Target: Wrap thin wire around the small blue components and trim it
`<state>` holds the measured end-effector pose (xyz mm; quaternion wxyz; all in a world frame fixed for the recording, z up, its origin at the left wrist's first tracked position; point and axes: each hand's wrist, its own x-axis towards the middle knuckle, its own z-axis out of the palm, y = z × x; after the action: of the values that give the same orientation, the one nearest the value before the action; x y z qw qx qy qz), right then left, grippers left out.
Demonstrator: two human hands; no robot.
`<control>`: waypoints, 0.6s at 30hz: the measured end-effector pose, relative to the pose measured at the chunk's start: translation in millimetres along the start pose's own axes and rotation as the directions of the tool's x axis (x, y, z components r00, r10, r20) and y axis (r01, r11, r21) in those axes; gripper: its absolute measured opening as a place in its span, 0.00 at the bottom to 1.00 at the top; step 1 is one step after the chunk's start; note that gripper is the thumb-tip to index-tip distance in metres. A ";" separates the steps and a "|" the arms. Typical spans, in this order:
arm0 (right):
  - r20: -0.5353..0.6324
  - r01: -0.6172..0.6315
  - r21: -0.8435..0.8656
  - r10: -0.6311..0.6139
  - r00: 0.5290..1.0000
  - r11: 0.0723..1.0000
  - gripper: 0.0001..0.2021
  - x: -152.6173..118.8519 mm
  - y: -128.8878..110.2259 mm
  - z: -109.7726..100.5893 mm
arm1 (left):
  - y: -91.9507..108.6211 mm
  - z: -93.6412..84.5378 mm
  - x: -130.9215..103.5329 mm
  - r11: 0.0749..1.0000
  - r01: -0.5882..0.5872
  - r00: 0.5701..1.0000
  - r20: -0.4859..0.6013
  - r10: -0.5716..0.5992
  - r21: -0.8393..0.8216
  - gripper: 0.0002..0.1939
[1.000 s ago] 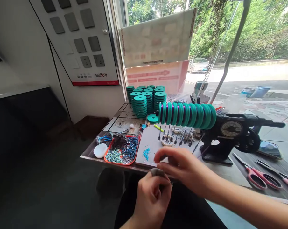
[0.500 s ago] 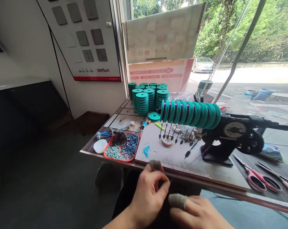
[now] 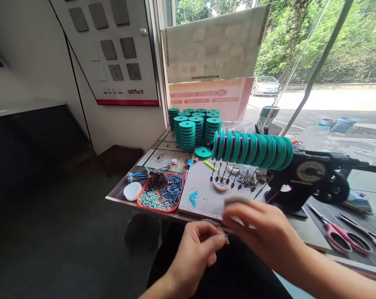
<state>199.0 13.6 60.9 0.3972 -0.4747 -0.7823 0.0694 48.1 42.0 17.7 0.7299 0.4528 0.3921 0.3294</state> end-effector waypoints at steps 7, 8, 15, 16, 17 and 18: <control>0.068 0.436 -0.428 -0.453 0.889 0.791 0.18 -52.7 8.9 19.5 | -0.7 2.1 3.8 0.791 0.426 0.897 0.093 -0.432 -0.438 0.10; 0.061 0.433 -0.427 -0.453 0.889 0.794 0.18 -52.8 8.7 22.6 | 0.2 1.9 3.7 0.797 0.418 0.901 0.089 -0.424 -0.437 0.10; 0.034 0.422 -0.403 -0.448 0.893 0.812 0.19 -54.5 1.4 9.9 | 7.5 -2.6 7.7 0.873 0.328 0.945 0.113 -0.308 -0.362 0.05; 0.046 0.434 -0.409 -0.457 0.888 0.803 0.18 -54.8 1.7 6.0 | 6.4 -2.8 8.1 0.855 0.360 0.933 0.125 -0.338 -0.375 0.05; 0.062 0.445 -0.414 -0.463 0.884 0.794 0.18 -54.9 2.5 3.1 | 5.0 -2.7 8.2 0.840 0.383 0.923 0.132 -0.360 -0.384 0.05; 0.077 0.453 -0.416 -0.465 0.882 0.789 0.18 -55.1 3.7 1.7 | 3.5 -2.2 8.1 0.829 0.399 0.916 0.135 -0.378 -0.392 0.05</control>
<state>213.3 -27.9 27.3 0.3013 -0.3459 -0.8641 -0.2070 49.6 50.9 18.1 0.8701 0.2080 0.3785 0.2374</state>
